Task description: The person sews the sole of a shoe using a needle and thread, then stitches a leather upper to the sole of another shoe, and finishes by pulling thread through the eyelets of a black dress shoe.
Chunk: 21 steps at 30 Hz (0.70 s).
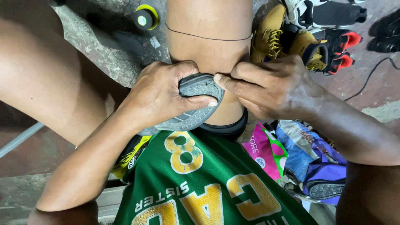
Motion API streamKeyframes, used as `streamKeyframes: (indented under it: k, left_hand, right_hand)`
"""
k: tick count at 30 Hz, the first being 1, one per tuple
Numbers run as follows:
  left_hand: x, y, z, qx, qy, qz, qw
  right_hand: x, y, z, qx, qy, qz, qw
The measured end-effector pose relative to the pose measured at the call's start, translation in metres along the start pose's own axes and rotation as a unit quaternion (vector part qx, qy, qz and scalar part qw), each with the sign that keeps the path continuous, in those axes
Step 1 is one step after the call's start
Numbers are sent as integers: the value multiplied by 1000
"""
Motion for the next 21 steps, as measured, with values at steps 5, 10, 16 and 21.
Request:
streamKeyframes:
  k: [5, 10, 16, 21]
  left_hand:
    - [0, 1, -1, 7, -13, 7, 1000]
    - [-1, 2, -2, 11, -14, 5, 1000]
    - [1, 5, -2, -5, -11, 3, 1000]
    - [0, 5, -4, -1, -16, -2, 1000]
  right_hand:
    - [-3, 3, 5, -18, 8, 11, 1000]
    - [-3, 5, 13, -48, 10, -1, 999]
    - [-1, 3, 15, -70, 26, -6, 997]
    - [-1, 3, 16, -88, 21, -15, 996]
Point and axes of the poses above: each hand's wrist, its own z-axis towards the middle knuckle, its own x-axis out of the palm, y = z × x, the point moved 9 cm from there along z, towards the middle knuckle, and after that the axes turned 5 degrees about z, right-handed, at the moved point
